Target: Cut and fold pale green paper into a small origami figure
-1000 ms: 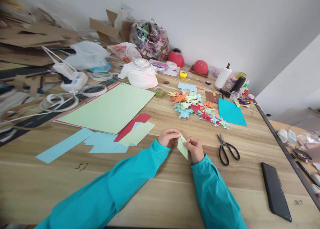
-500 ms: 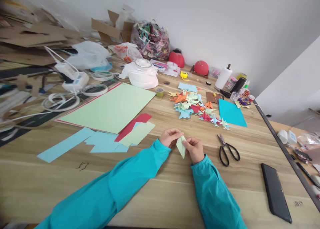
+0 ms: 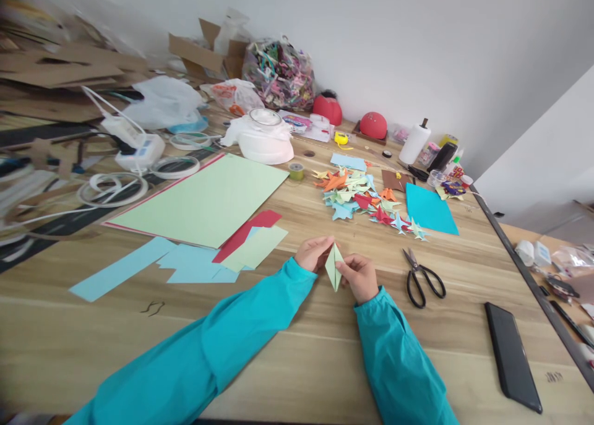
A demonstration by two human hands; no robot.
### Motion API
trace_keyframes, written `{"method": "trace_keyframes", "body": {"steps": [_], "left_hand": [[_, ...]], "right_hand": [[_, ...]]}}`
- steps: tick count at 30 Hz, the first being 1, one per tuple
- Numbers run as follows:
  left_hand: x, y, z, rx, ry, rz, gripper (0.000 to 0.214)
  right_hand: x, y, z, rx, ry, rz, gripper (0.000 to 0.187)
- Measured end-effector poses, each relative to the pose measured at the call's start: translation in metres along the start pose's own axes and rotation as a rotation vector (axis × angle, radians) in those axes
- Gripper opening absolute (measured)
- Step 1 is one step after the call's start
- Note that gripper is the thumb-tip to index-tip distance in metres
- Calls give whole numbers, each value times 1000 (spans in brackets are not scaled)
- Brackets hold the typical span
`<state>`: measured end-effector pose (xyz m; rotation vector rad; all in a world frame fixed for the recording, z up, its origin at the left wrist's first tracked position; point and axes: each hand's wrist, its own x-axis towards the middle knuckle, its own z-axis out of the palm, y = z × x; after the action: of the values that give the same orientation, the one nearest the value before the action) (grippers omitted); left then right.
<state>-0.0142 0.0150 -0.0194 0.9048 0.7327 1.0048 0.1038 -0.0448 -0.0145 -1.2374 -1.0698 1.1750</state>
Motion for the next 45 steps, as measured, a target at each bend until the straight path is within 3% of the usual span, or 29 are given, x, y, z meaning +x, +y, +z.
{"method": "trace_keyframes", "body": {"steps": [5, 9, 14, 23, 32, 36, 39, 45], "left_hand": [[0, -4, -2, 190, -26, 93, 33], [0, -5, -2, 238, 45, 172, 28], [-5, 2, 2, 270, 149, 253, 28], [-10, 14, 6, 283, 215, 144, 38], [-10, 15, 4, 208, 213, 106, 40], [-6, 9, 1, 22, 56, 28, 43], [-2, 1, -3, 60, -45, 81, 34], [1, -3, -4, 152, 49, 175, 24]], "right_hand": [[-1, -2, 0, -10, -13, -2, 25], [-1, -2, 0, -15, -12, -8, 26], [-2, 1, 0, -54, -104, -13, 28], [-3, 5, 1, -124, -134, -39, 30], [-4, 3, 3, -135, -114, -30, 32], [-3, 0, 3, -95, -63, -20, 32], [-2, -1, 2, -66, -24, -23, 32], [-2, -2, 2, -62, -40, -20, 33]]}}
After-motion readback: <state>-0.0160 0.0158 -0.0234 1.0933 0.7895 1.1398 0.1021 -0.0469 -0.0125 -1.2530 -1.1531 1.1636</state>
